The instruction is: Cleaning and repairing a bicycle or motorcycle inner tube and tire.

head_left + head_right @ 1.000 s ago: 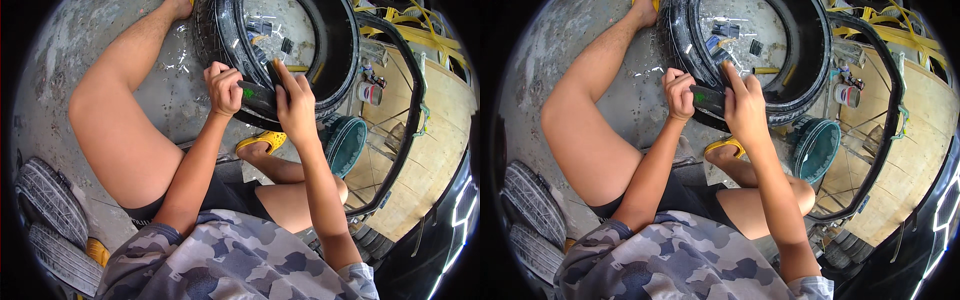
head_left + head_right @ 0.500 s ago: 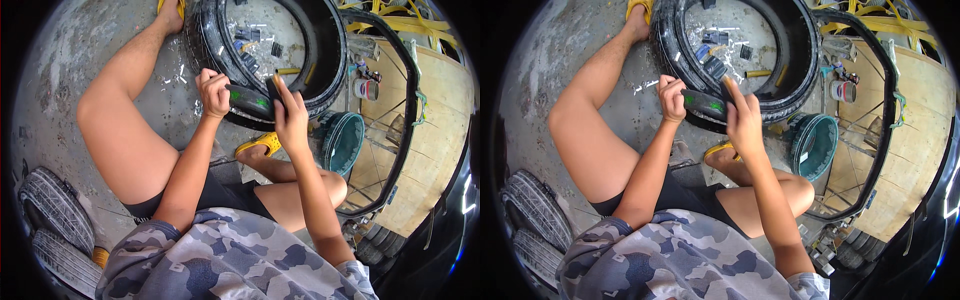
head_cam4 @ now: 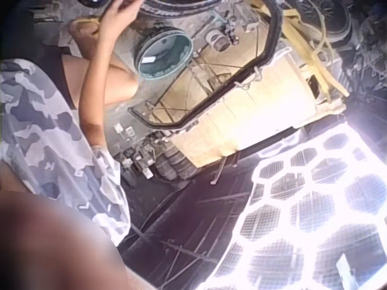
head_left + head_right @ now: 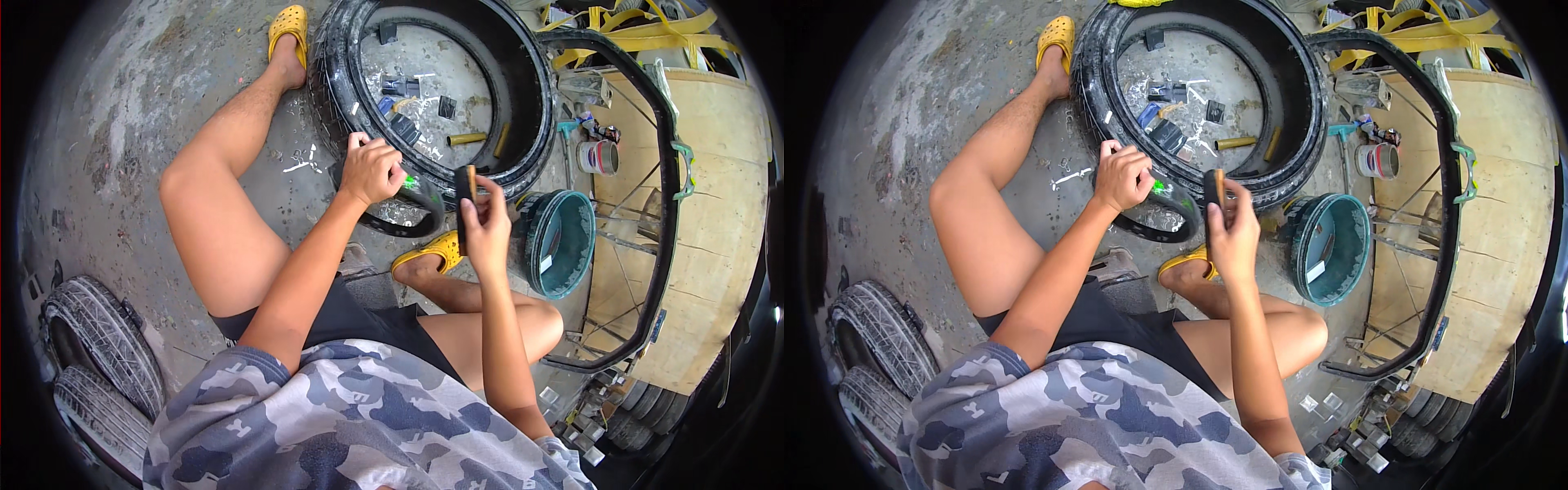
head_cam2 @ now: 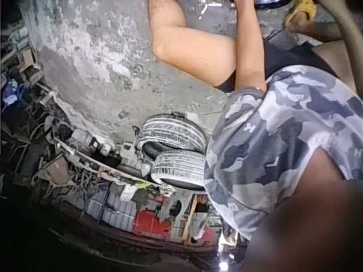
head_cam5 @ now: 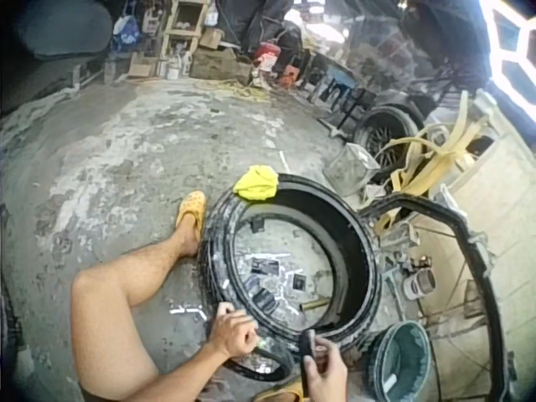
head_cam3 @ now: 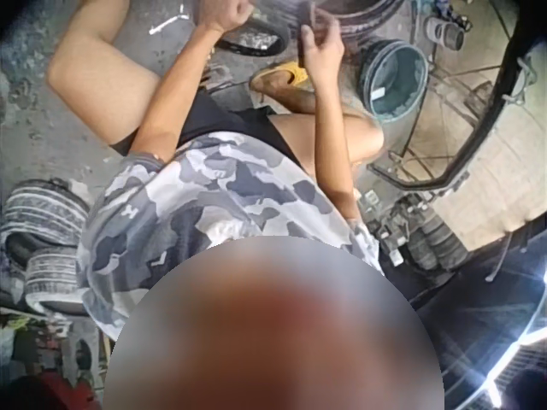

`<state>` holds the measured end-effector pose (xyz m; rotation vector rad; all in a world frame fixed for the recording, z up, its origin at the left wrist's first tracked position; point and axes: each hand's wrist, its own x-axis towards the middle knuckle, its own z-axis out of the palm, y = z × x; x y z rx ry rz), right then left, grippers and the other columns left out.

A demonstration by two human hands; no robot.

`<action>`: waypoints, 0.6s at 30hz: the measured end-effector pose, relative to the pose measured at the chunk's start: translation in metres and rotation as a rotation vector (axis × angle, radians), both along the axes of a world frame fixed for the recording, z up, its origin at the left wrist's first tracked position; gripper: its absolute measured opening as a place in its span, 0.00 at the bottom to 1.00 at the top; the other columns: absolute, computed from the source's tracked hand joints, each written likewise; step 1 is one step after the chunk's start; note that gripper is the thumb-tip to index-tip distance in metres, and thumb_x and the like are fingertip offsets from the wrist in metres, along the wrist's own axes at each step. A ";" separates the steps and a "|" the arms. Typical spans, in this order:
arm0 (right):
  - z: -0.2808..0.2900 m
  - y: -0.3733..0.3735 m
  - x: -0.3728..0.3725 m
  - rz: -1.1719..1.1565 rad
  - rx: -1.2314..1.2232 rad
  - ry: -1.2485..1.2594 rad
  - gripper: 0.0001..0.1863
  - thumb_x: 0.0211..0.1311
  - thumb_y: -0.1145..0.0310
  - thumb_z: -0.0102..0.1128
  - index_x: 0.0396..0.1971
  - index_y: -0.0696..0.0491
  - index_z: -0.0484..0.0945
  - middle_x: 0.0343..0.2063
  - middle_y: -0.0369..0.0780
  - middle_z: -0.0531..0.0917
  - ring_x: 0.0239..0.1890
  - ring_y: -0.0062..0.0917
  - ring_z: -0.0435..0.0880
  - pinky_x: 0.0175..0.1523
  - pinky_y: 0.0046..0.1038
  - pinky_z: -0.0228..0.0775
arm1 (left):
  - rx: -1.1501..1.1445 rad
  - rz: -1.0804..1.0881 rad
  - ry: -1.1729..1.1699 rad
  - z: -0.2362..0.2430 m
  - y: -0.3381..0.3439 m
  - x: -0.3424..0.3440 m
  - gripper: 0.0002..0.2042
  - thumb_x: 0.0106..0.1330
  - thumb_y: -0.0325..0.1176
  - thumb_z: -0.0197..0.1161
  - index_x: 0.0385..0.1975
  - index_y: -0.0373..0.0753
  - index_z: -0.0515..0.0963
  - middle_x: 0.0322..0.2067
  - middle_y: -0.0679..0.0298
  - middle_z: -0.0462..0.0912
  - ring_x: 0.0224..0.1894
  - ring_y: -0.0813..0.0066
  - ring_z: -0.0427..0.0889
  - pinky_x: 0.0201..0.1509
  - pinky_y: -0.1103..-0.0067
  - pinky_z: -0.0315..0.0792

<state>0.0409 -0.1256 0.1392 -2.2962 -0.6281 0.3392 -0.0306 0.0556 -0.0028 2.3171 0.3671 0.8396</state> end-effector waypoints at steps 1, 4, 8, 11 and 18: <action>-0.006 -0.003 -0.001 0.040 -0.042 0.007 0.21 0.59 0.78 0.60 0.54 0.55 0.73 0.27 0.41 0.78 0.24 0.24 0.75 0.35 0.27 0.71 | -0.002 -0.005 0.001 -0.001 -0.001 -0.001 0.04 0.45 0.33 0.55 0.15 0.42 0.72 0.18 0.66 0.74 0.28 0.66 0.73 0.46 0.66 0.60; -0.031 -0.027 -0.013 0.066 -0.128 -0.078 0.23 0.59 0.78 0.59 0.56 0.56 0.72 0.37 0.48 0.79 0.38 0.38 0.80 0.45 0.34 0.72 | 0.011 -0.010 -0.058 -0.002 -0.004 -0.002 0.04 0.44 0.33 0.55 0.13 0.42 0.71 0.16 0.66 0.71 0.26 0.65 0.72 0.45 0.66 0.61; -0.061 -0.012 -0.022 0.126 0.022 -0.151 0.23 0.60 0.79 0.57 0.57 0.57 0.72 0.37 0.50 0.77 0.39 0.41 0.79 0.46 0.33 0.70 | -0.004 -0.015 -0.081 0.000 -0.003 0.001 0.04 0.42 0.33 0.55 0.13 0.42 0.70 0.17 0.66 0.71 0.26 0.65 0.72 0.43 0.66 0.60; -0.065 0.032 -0.003 0.177 0.048 -0.201 0.23 0.61 0.80 0.56 0.58 0.59 0.71 0.37 0.50 0.76 0.40 0.41 0.78 0.47 0.32 0.70 | -0.029 -0.011 -0.067 0.000 -0.002 0.001 0.04 0.42 0.33 0.55 0.14 0.42 0.71 0.16 0.66 0.71 0.25 0.64 0.71 0.43 0.66 0.60; -0.089 -0.035 -0.021 0.065 0.059 -0.141 0.21 0.60 0.83 0.54 0.55 0.62 0.73 0.41 0.49 0.80 0.41 0.38 0.79 0.49 0.31 0.70 | -0.052 -0.018 -0.074 -0.004 -0.005 0.004 0.04 0.40 0.34 0.55 0.13 0.42 0.71 0.16 0.66 0.70 0.24 0.65 0.70 0.41 0.67 0.59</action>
